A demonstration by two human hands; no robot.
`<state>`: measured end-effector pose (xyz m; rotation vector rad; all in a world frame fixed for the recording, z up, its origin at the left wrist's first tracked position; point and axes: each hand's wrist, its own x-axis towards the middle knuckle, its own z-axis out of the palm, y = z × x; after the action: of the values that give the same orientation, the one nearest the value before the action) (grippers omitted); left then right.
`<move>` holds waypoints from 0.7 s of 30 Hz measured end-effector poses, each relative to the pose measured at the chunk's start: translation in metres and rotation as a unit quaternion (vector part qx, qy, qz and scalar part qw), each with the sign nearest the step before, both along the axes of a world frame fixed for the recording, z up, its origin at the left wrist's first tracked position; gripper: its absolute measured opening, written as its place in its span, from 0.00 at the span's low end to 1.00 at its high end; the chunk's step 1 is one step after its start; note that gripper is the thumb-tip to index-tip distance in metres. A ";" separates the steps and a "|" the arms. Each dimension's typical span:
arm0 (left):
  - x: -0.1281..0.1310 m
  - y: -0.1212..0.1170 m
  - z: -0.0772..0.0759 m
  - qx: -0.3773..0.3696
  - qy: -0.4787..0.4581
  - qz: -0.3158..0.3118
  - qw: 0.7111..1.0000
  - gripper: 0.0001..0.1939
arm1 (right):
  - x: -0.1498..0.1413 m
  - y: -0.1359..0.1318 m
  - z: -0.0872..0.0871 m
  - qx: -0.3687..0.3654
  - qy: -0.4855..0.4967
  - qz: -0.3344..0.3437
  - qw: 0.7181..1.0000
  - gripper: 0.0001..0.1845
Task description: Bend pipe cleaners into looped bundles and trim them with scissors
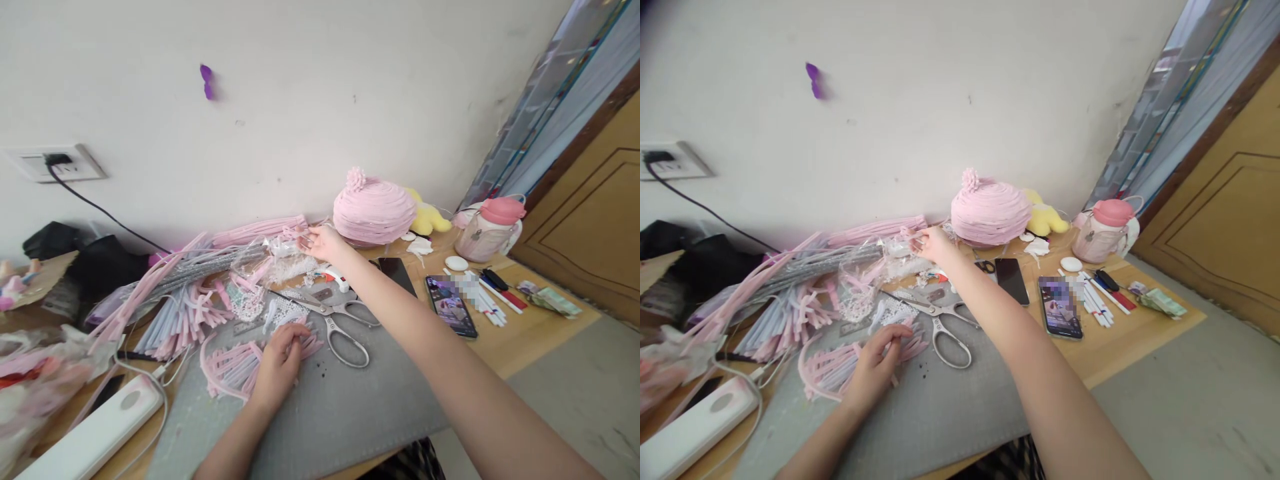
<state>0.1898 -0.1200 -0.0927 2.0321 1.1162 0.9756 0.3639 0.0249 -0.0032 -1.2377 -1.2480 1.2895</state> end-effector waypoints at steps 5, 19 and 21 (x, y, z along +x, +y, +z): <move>0.000 -0.001 0.000 -0.012 -0.011 0.009 1.000 0.11 | -0.020 -0.019 0.019 -0.038 0.106 0.030 0.993 0.14; -0.019 0.023 0.016 -0.105 -0.181 0.173 0.962 0.14 | -0.001 -0.087 -0.040 -0.086 -0.091 -0.005 0.992 0.18; -0.030 0.033 0.027 -0.068 -0.123 0.186 0.972 0.12 | 0.018 -0.076 -0.040 -0.080 -0.149 -0.020 0.985 0.18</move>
<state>0.1599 -0.0875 -0.0660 1.5721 1.4110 1.2568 0.3816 -0.0515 -0.0433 -1.6079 -1.3388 1.2254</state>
